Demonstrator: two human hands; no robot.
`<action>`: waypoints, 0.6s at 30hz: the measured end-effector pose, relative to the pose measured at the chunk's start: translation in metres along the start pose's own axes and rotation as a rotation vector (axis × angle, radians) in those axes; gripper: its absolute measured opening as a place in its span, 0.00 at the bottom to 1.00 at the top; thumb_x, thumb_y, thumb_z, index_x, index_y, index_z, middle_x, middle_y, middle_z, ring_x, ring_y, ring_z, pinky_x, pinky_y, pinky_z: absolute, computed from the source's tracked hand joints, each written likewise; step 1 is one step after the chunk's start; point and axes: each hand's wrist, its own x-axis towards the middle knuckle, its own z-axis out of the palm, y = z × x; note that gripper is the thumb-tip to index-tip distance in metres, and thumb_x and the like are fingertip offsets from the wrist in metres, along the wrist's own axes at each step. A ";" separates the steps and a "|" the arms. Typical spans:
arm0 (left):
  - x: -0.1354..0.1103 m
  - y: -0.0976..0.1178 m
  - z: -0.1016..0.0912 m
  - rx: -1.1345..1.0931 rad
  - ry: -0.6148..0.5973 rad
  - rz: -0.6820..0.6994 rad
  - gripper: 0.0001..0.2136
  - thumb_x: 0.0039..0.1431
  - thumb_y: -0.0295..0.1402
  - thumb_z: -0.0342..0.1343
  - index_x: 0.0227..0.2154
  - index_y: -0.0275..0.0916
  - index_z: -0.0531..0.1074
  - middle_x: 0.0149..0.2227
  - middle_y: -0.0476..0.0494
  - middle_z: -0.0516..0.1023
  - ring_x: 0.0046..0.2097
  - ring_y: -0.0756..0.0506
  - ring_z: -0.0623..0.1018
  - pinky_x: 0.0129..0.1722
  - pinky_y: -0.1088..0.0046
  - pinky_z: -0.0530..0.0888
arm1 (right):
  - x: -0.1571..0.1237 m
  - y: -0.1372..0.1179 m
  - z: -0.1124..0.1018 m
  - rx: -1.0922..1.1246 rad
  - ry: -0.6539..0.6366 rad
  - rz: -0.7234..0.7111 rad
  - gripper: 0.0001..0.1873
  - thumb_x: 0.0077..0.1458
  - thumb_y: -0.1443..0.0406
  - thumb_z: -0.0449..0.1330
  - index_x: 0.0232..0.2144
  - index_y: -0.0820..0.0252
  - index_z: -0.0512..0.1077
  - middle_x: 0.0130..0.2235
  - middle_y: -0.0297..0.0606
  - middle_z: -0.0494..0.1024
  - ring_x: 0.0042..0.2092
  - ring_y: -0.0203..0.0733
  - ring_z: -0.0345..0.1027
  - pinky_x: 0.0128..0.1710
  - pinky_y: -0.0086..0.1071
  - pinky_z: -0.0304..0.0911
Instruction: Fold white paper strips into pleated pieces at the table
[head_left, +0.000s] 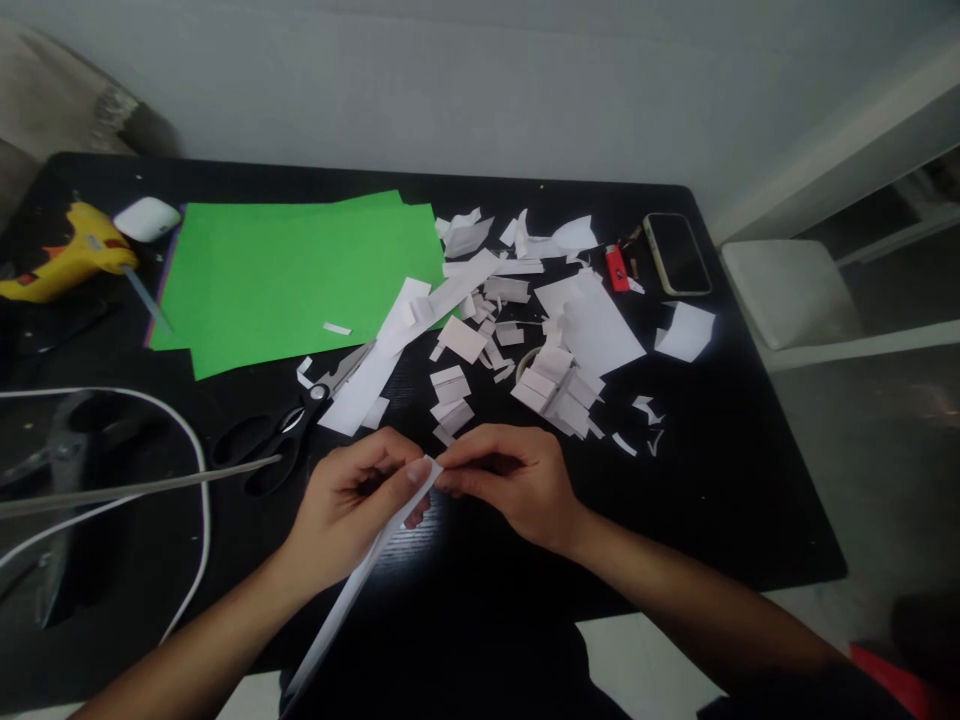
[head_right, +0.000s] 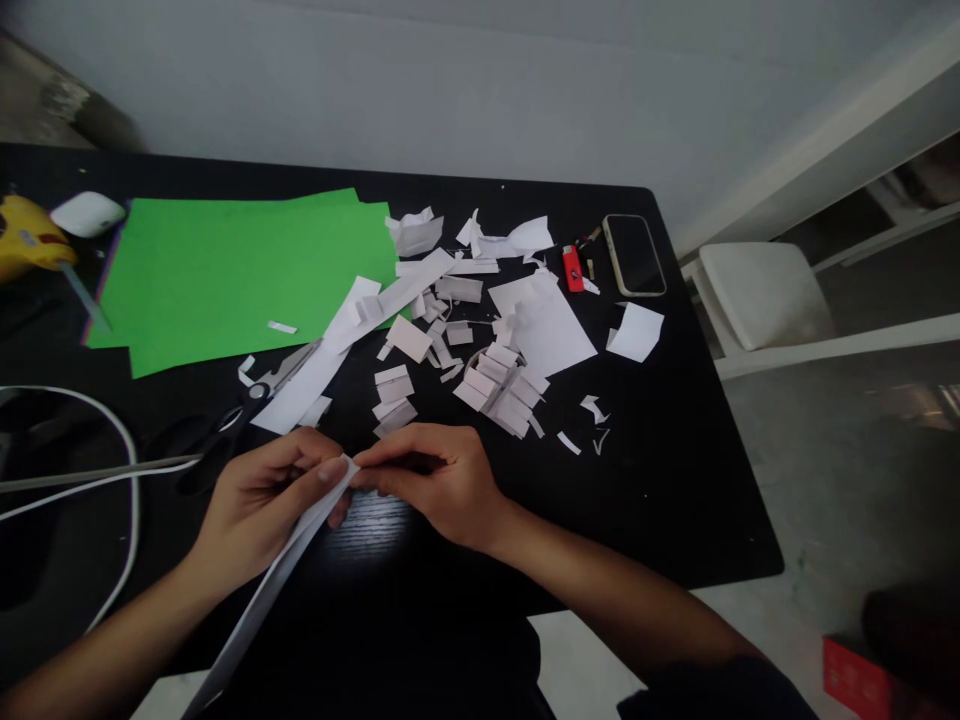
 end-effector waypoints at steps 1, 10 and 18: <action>0.000 0.000 0.000 0.005 0.004 0.007 0.10 0.69 0.34 0.59 0.31 0.38 0.76 0.22 0.51 0.77 0.23 0.52 0.75 0.25 0.79 0.71 | 0.000 0.000 0.000 -0.005 0.001 -0.006 0.08 0.49 0.69 0.75 0.34 0.53 0.85 0.32 0.33 0.85 0.32 0.36 0.79 0.35 0.29 0.75; 0.001 0.002 -0.002 0.010 0.010 0.003 0.08 0.66 0.33 0.61 0.30 0.38 0.78 0.24 0.49 0.78 0.26 0.50 0.76 0.27 0.77 0.72 | -0.001 0.001 -0.001 -0.036 -0.005 -0.026 0.06 0.50 0.67 0.75 0.33 0.52 0.85 0.32 0.34 0.86 0.34 0.39 0.80 0.36 0.33 0.77; 0.005 0.004 -0.001 0.056 0.077 0.003 0.07 0.63 0.32 0.64 0.29 0.39 0.79 0.26 0.49 0.78 0.28 0.51 0.76 0.28 0.78 0.72 | 0.000 0.000 -0.002 -0.082 0.005 -0.075 0.06 0.51 0.66 0.75 0.33 0.52 0.85 0.33 0.34 0.86 0.36 0.39 0.80 0.38 0.33 0.75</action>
